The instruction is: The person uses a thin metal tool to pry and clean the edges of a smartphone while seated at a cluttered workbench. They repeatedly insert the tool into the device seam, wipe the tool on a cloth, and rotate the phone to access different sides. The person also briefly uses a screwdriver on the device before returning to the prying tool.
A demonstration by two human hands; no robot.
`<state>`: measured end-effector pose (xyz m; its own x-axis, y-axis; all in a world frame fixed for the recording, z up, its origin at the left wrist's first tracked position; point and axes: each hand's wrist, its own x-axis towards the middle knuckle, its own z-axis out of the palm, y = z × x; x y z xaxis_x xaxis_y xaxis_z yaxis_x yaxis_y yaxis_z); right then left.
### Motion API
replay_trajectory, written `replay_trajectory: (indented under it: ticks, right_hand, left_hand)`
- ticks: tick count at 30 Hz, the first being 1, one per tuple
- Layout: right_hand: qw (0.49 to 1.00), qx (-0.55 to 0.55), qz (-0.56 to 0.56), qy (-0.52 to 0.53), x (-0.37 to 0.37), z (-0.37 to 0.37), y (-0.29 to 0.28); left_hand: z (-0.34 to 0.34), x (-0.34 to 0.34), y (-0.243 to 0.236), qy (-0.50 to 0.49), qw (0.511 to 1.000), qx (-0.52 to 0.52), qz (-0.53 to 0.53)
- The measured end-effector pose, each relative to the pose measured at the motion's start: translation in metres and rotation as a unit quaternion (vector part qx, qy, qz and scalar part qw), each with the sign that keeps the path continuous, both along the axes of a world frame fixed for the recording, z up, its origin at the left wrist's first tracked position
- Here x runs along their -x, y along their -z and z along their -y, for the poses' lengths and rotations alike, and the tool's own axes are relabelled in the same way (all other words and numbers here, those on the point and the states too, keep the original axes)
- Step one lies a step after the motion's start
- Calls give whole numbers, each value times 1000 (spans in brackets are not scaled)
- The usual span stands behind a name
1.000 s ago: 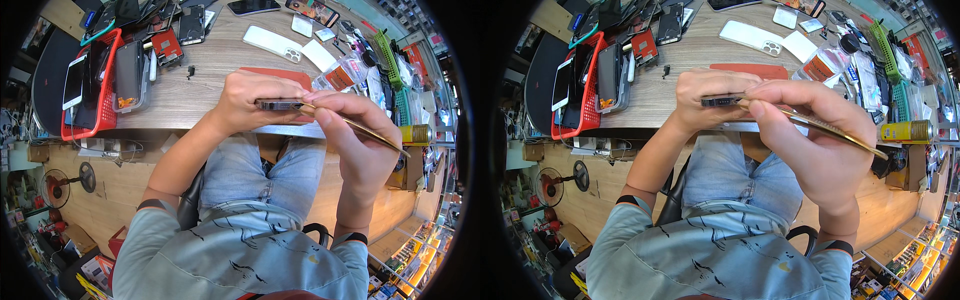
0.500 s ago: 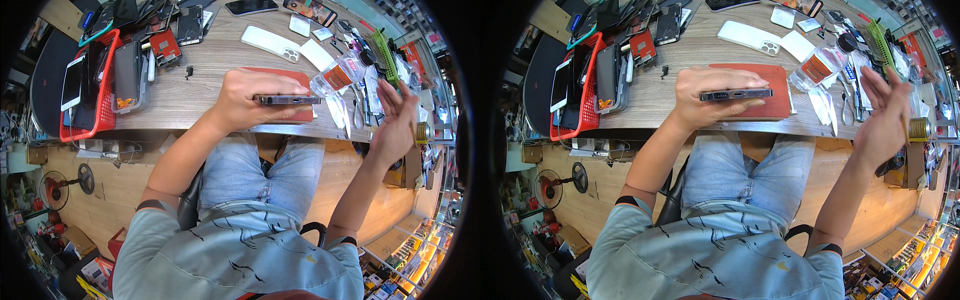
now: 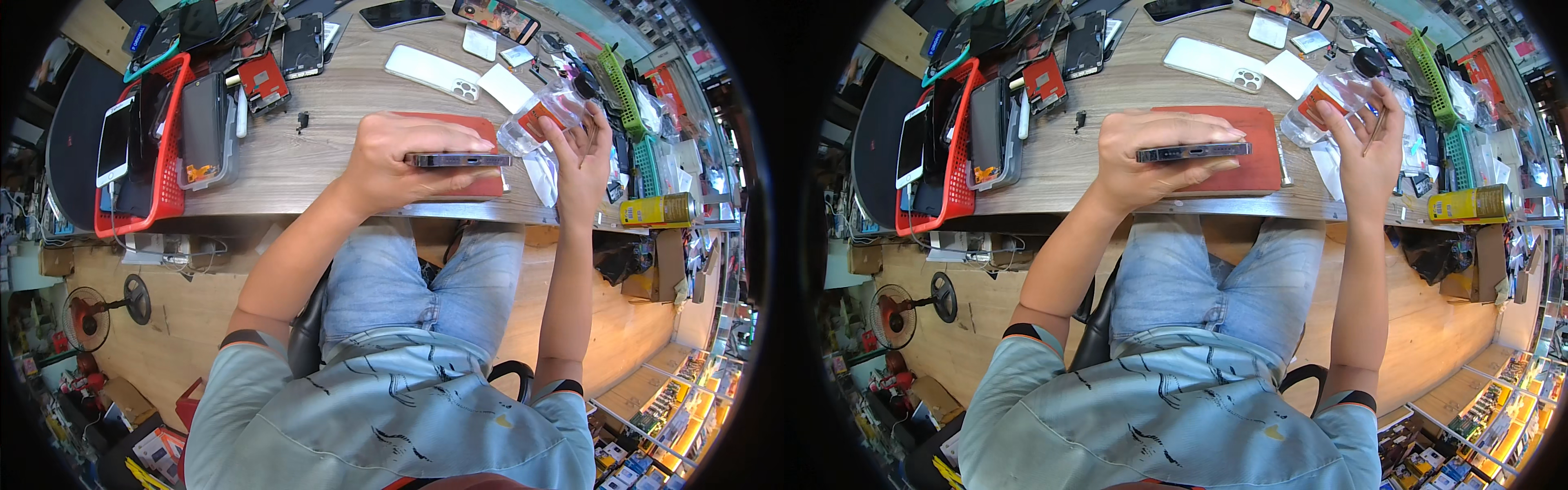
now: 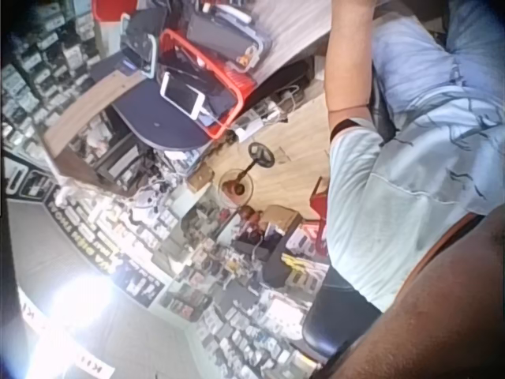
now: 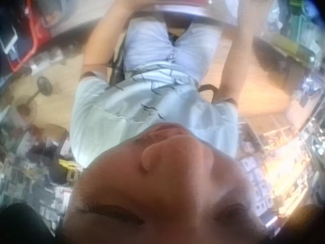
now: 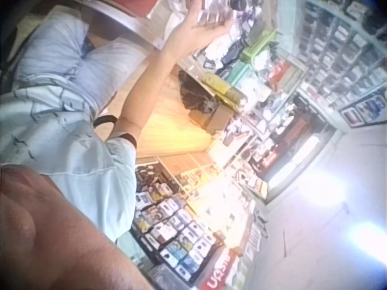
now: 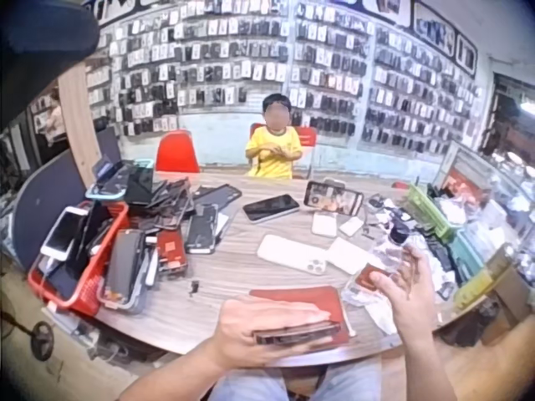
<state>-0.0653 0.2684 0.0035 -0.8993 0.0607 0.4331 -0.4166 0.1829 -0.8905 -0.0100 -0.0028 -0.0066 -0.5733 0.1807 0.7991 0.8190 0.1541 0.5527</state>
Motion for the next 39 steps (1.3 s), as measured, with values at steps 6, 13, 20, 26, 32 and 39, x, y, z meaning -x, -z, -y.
replay_trajectory:
  ticks: [6,13,20,26,32,39]
  right_hand:
    - [967,-185,-177,-2,-12,-13,-37]
    - [803,-447,-375,-124,-35,-4,-136]
    - [728,-530,-399,-171,-48,16,-164]
    - [686,-565,-421,-180,-53,18,-165]
    - [664,-595,-415,-182,-57,19,-171]
    - [662,-598,-413,-184,-58,20,-173]
  left_hand:
    - [-3,0,-1,7,1000,-10,8]
    - [-1,-2,-4,3,1000,-7,15]
    - [-3,-2,-2,-18,1000,-19,6]
    - [-3,-1,1,-29,999,-31,-13]
    - [-2,1,3,-29,999,-27,-16]
    - [-3,2,6,-25,999,-35,-6]
